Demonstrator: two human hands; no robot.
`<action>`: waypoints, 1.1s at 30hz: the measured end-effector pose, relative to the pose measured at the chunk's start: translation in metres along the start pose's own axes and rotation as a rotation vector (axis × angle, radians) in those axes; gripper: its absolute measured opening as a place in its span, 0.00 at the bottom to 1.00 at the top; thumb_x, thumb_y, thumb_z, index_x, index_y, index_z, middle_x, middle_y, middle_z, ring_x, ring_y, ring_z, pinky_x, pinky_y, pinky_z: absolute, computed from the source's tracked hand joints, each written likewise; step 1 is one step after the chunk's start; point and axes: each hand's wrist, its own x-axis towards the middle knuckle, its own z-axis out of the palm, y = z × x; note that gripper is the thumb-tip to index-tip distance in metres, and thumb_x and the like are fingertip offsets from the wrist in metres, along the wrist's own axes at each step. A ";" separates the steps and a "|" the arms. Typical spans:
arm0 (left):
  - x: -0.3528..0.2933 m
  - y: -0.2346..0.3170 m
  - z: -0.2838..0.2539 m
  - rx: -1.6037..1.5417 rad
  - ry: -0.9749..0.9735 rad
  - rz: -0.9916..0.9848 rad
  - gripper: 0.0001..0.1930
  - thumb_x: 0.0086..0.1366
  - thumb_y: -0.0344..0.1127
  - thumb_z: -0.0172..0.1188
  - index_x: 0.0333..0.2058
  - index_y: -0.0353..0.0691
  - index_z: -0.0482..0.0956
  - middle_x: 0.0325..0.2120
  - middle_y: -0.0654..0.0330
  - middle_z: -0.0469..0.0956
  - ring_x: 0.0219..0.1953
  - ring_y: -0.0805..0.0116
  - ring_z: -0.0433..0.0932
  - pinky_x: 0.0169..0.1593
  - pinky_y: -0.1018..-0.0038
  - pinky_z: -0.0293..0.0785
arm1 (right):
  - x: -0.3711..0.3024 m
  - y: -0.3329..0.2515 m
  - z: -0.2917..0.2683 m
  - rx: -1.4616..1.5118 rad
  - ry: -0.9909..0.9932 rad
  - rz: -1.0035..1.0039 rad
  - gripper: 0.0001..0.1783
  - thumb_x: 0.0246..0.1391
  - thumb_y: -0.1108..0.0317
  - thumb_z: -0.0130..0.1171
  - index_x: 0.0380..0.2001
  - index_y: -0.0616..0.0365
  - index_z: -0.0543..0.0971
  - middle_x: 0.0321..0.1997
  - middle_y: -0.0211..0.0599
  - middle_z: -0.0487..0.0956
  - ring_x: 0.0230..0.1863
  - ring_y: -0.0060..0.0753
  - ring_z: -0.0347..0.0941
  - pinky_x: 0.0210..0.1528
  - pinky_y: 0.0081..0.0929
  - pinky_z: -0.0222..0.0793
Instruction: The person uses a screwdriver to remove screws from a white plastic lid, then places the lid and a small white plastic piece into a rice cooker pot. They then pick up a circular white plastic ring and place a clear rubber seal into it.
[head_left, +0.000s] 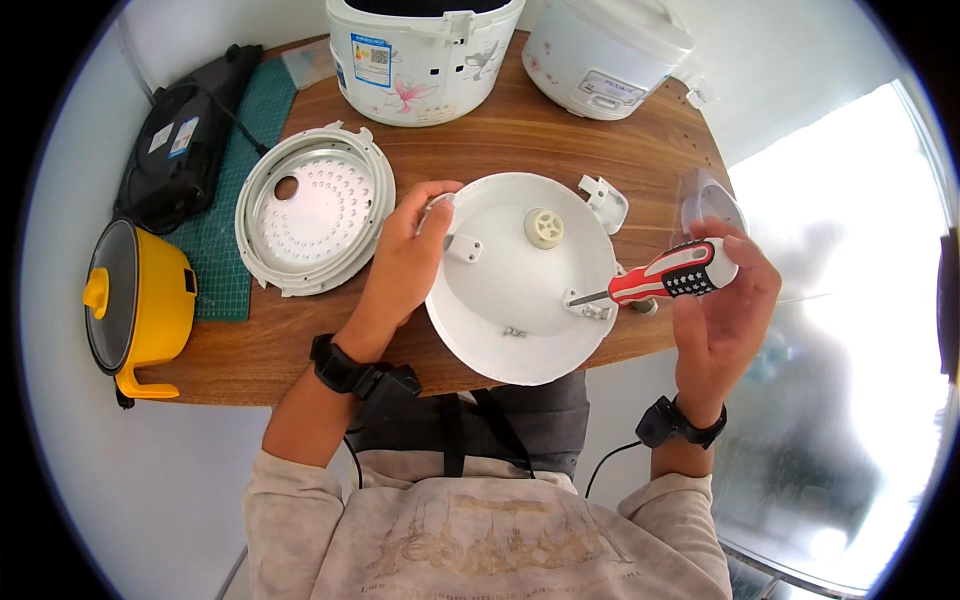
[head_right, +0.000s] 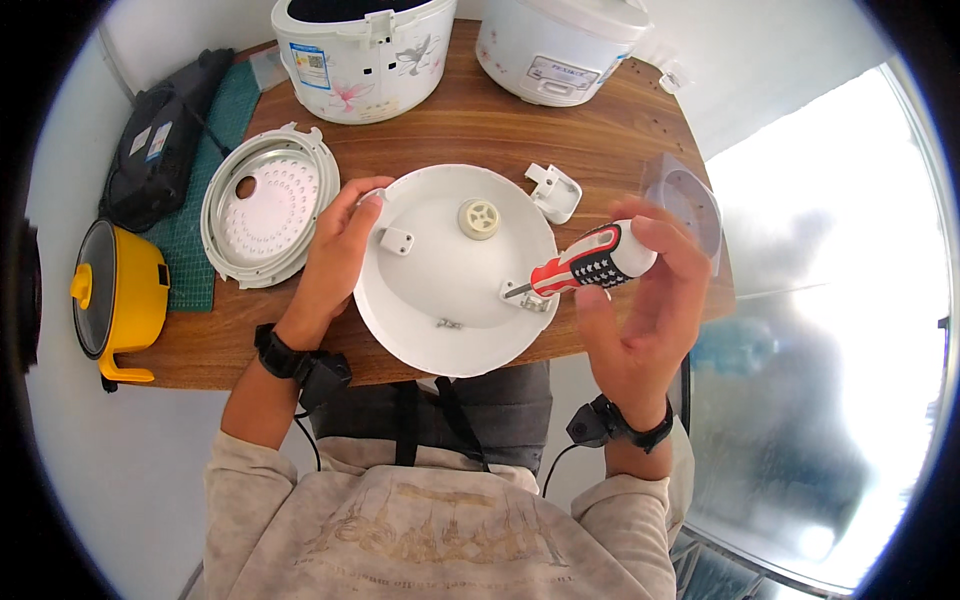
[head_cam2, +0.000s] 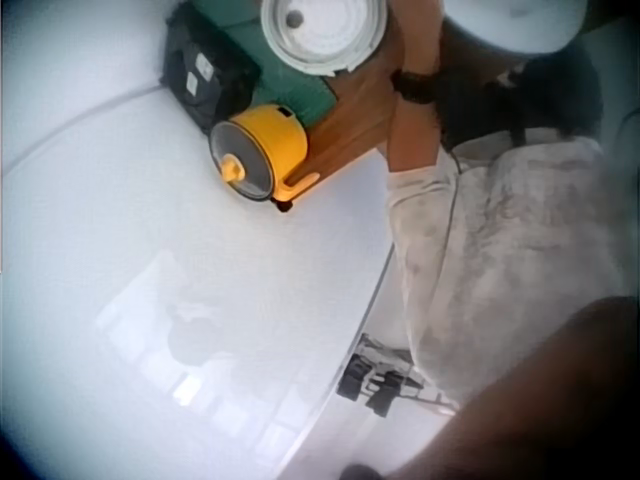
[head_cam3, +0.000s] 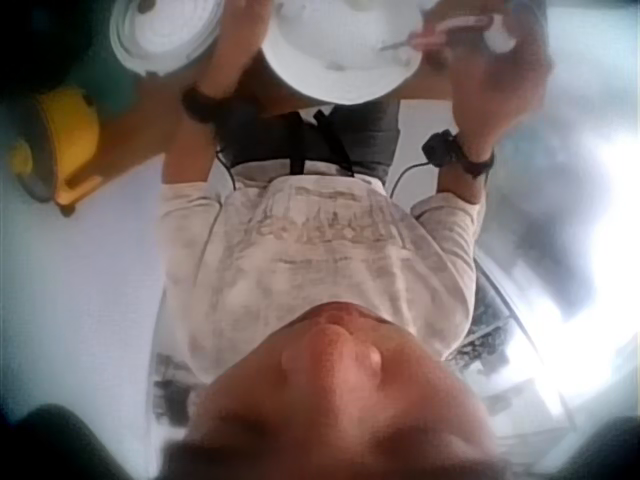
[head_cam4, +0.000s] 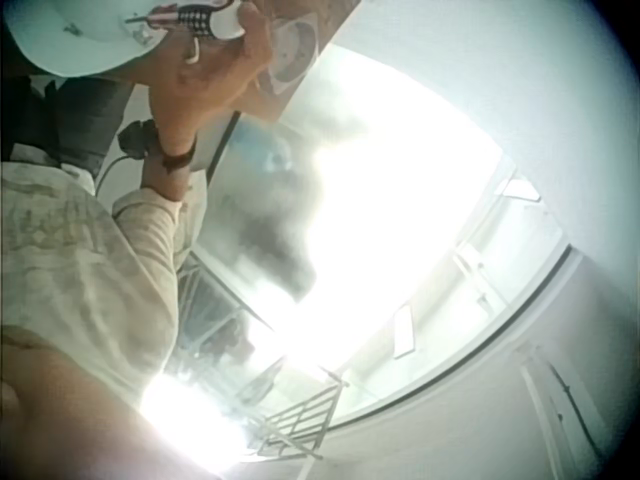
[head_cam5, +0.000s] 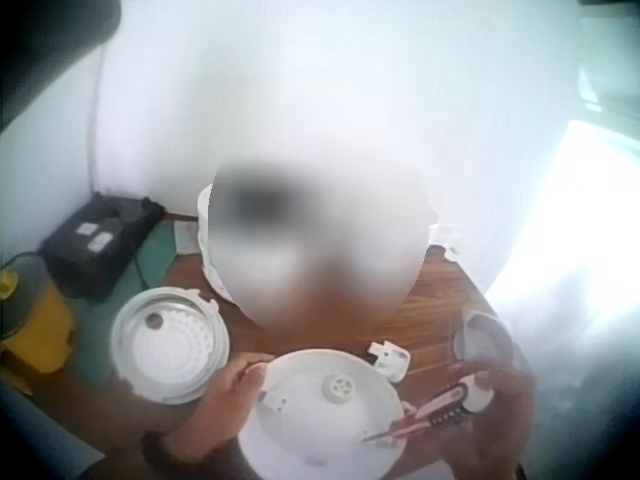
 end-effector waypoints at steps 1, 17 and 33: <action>0.000 0.000 0.000 0.001 0.000 0.003 0.15 0.77 0.37 0.49 0.56 0.38 0.75 0.44 0.61 0.80 0.43 0.78 0.77 0.47 0.78 0.74 | 0.000 0.002 -0.004 -0.077 -0.018 -0.063 0.36 0.43 0.84 0.69 0.57 0.60 0.68 0.56 0.48 0.73 0.49 0.33 0.74 0.53 0.29 0.73; 0.002 -0.005 0.004 -0.053 0.038 0.051 0.14 0.76 0.37 0.50 0.53 0.38 0.77 0.29 0.69 0.72 0.28 0.82 0.65 0.32 0.80 0.63 | -0.008 -0.002 -0.015 -0.244 -0.079 0.024 0.37 0.43 0.82 0.72 0.56 0.55 0.66 0.60 0.50 0.73 0.58 0.39 0.74 0.59 0.36 0.71; 0.002 -0.003 0.000 0.010 -0.016 0.010 0.15 0.78 0.37 0.48 0.55 0.38 0.74 0.43 0.60 0.80 0.42 0.78 0.78 0.44 0.78 0.76 | -0.005 -0.015 -0.011 -0.190 -0.022 0.090 0.32 0.43 0.80 0.70 0.55 0.61 0.73 0.53 0.43 0.75 0.53 0.37 0.73 0.59 0.35 0.71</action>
